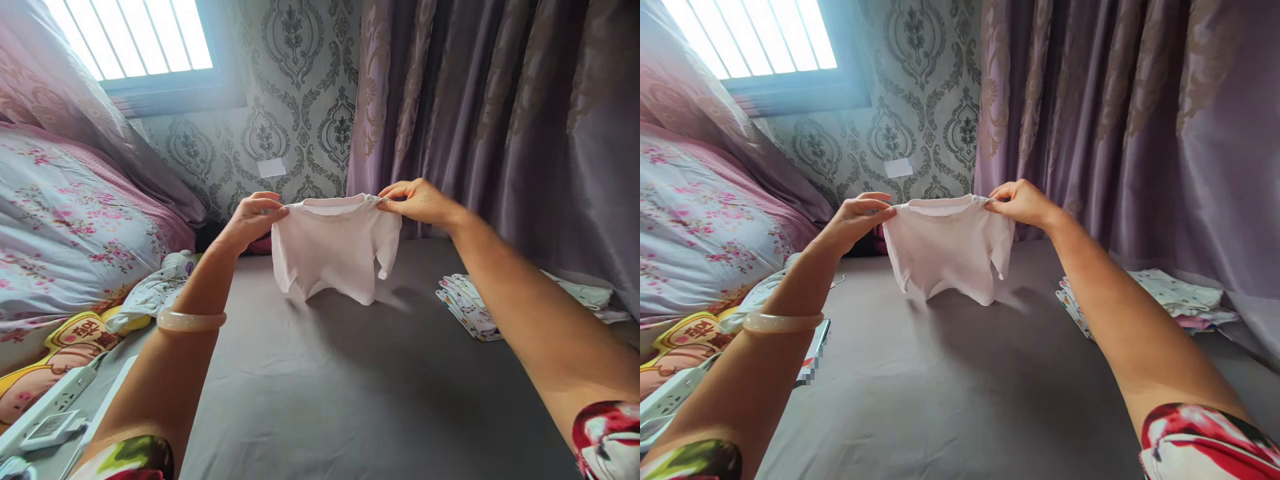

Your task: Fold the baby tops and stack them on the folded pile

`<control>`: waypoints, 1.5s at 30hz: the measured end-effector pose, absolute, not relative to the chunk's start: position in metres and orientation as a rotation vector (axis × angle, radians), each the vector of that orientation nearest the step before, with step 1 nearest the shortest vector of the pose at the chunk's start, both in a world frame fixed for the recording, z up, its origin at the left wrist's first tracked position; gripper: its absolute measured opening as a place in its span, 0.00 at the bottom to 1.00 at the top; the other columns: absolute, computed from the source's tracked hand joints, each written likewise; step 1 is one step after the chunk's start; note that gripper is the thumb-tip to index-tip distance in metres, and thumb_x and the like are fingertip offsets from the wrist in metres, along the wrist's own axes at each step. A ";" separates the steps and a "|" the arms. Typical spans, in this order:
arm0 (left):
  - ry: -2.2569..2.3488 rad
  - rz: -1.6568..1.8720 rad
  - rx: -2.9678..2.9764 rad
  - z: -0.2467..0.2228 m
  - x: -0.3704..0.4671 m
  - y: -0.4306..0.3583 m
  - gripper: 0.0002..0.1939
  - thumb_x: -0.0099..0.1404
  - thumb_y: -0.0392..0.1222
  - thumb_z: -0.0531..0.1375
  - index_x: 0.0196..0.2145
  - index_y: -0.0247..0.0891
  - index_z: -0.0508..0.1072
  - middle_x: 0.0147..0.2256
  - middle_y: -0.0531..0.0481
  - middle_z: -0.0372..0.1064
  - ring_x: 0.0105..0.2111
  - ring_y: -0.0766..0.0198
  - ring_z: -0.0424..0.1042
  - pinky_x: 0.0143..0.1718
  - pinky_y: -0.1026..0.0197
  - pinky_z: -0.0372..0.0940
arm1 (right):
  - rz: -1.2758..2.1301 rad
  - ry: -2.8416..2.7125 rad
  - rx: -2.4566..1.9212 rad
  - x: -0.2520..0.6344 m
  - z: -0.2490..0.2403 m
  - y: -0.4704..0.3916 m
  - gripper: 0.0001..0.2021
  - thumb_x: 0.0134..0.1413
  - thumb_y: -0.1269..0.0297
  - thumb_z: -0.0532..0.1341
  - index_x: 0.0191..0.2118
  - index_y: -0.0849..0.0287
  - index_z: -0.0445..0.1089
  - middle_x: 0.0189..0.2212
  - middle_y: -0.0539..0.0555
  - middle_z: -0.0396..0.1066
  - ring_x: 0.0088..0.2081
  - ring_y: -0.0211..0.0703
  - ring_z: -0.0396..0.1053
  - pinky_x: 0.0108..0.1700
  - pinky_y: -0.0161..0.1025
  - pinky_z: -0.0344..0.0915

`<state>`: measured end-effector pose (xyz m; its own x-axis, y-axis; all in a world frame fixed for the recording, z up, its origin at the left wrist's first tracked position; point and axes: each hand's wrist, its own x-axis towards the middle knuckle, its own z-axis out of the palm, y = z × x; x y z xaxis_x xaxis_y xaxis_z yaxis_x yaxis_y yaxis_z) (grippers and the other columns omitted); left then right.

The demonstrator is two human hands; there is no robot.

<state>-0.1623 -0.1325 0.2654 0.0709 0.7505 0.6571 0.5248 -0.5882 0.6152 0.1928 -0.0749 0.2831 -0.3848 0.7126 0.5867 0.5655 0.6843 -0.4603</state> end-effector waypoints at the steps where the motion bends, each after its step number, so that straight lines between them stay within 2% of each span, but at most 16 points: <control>1: 1.216 1.529 2.070 0.267 -0.164 -0.138 0.18 0.55 0.57 0.66 0.31 0.38 0.79 0.41 0.43 0.73 0.41 0.58 0.72 0.40 0.56 0.69 | 0.350 -2.121 -0.955 0.194 0.284 -0.080 0.23 0.43 0.37 0.65 0.34 0.52 0.80 0.36 0.54 0.78 0.42 0.51 0.72 0.43 0.47 0.69; 4: 1.054 1.463 1.906 0.270 -0.166 -0.150 0.20 0.56 0.60 0.64 0.31 0.38 0.78 0.30 0.46 0.73 0.33 0.59 0.73 0.34 0.56 0.69 | 0.559 -2.116 -0.931 0.195 0.287 -0.092 0.26 0.42 0.33 0.63 0.33 0.52 0.79 0.32 0.55 0.78 0.39 0.50 0.73 0.39 0.46 0.70; 7: 1.128 1.413 1.858 0.274 -0.159 -0.151 0.21 0.54 0.59 0.66 0.32 0.37 0.77 0.28 0.48 0.72 0.30 0.61 0.72 0.33 0.58 0.68 | 0.559 -2.053 -0.946 0.188 0.288 -0.091 0.26 0.42 0.32 0.63 0.30 0.52 0.77 0.30 0.54 0.77 0.37 0.49 0.73 0.36 0.44 0.69; 14: 1.238 1.615 1.784 0.263 -0.149 -0.136 0.21 0.53 0.60 0.65 0.33 0.39 0.73 0.25 0.53 0.69 0.24 0.66 0.67 0.25 0.63 0.61 | 0.369 -1.981 -0.959 0.173 0.278 -0.075 0.28 0.46 0.32 0.60 0.33 0.55 0.75 0.28 0.53 0.74 0.33 0.47 0.69 0.32 0.40 0.64; 19: 1.302 1.703 1.831 0.254 -0.148 -0.132 0.17 0.59 0.58 0.61 0.34 0.41 0.73 0.23 0.54 0.67 0.23 0.67 0.65 0.23 0.65 0.57 | 0.069 -1.962 -1.040 0.167 0.270 -0.073 0.30 0.54 0.33 0.54 0.36 0.59 0.73 0.28 0.54 0.72 0.32 0.45 0.67 0.33 0.40 0.61; 22: 1.412 1.785 1.927 0.254 -0.144 -0.139 0.15 0.63 0.56 0.58 0.35 0.41 0.73 0.24 0.55 0.66 0.26 0.67 0.65 0.25 0.65 0.57 | -0.167 -1.941 -1.004 0.163 0.264 -0.080 0.29 0.60 0.37 0.50 0.39 0.58 0.73 0.34 0.56 0.72 0.38 0.48 0.68 0.37 0.41 0.61; 25: 1.562 1.900 2.126 0.256 -0.142 -0.157 0.15 0.66 0.53 0.56 0.37 0.41 0.75 0.27 0.53 0.69 0.31 0.65 0.67 0.31 0.64 0.60 | -0.346 -1.918 -0.981 0.164 0.261 -0.095 0.26 0.65 0.42 0.47 0.44 0.56 0.72 0.41 0.58 0.72 0.44 0.51 0.68 0.42 0.43 0.62; 30: 1.736 1.977 2.485 0.267 -0.149 -0.215 0.12 0.68 0.49 0.57 0.40 0.41 0.77 0.35 0.51 0.73 0.37 0.64 0.70 0.41 0.63 0.62 | -0.432 -1.963 -0.927 0.179 0.278 -0.147 0.22 0.66 0.46 0.48 0.47 0.53 0.72 0.45 0.57 0.73 0.48 0.53 0.69 0.50 0.46 0.63; 32: 1.806 1.961 2.603 0.277 -0.152 -0.242 0.13 0.68 0.48 0.57 0.42 0.41 0.77 0.36 0.51 0.73 0.38 0.65 0.69 0.44 0.63 0.61 | -0.388 -1.995 -0.879 0.187 0.290 -0.174 0.19 0.64 0.45 0.51 0.47 0.47 0.73 0.46 0.54 0.74 0.50 0.55 0.68 0.52 0.49 0.63; 33: 1.855 1.958 2.622 0.283 -0.154 -0.255 0.13 0.68 0.49 0.57 0.42 0.41 0.78 0.34 0.52 0.72 0.36 0.66 0.69 0.43 0.63 0.61 | -0.331 -1.986 -0.906 0.192 0.296 -0.187 0.18 0.62 0.43 0.53 0.46 0.43 0.73 0.45 0.52 0.74 0.50 0.57 0.69 0.50 0.50 0.65; 35: 1.951 1.927 2.545 0.296 -0.154 -0.275 0.14 0.66 0.51 0.59 0.42 0.41 0.79 0.30 0.55 0.69 0.32 0.68 0.67 0.39 0.63 0.61 | -0.086 -1.987 -1.000 0.200 0.307 -0.206 0.16 0.57 0.40 0.56 0.46 0.36 0.73 0.40 0.49 0.76 0.48 0.61 0.70 0.41 0.50 0.68; 37: 1.890 1.955 2.379 0.305 -0.153 -0.284 0.15 0.62 0.53 0.62 0.39 0.42 0.80 0.24 0.57 0.63 0.27 0.71 0.63 0.32 0.65 0.59 | 0.245 -2.069 -1.012 0.207 0.313 -0.214 0.20 0.54 0.37 0.57 0.50 0.33 0.71 0.35 0.49 0.77 0.45 0.62 0.71 0.34 0.49 0.69; 40: 1.773 1.832 2.175 0.304 -0.156 -0.275 0.16 0.57 0.54 0.65 0.36 0.39 0.81 0.22 0.56 0.63 0.23 0.72 0.61 0.25 0.66 0.54 | 0.507 -2.137 -1.025 0.209 0.312 -0.205 0.24 0.49 0.35 0.60 0.49 0.37 0.73 0.33 0.51 0.77 0.37 0.59 0.73 0.28 0.47 0.67; 43: 1.736 1.407 2.123 0.273 -0.166 -0.242 0.18 0.58 0.56 0.63 0.34 0.37 0.80 0.24 0.54 0.69 0.23 0.69 0.62 0.23 0.67 0.56 | 0.556 -2.152 -1.143 0.200 0.292 -0.182 0.25 0.46 0.35 0.62 0.39 0.49 0.78 0.30 0.53 0.77 0.31 0.53 0.72 0.25 0.43 0.64; 45: 1.690 1.066 2.167 0.236 -0.174 -0.213 0.20 0.59 0.58 0.61 0.34 0.38 0.80 0.26 0.53 0.72 0.24 0.66 0.65 0.24 0.67 0.58 | 0.635 -2.250 -1.209 0.191 0.266 -0.163 0.25 0.45 0.35 0.63 0.33 0.54 0.78 0.29 0.53 0.77 0.30 0.50 0.72 0.27 0.41 0.64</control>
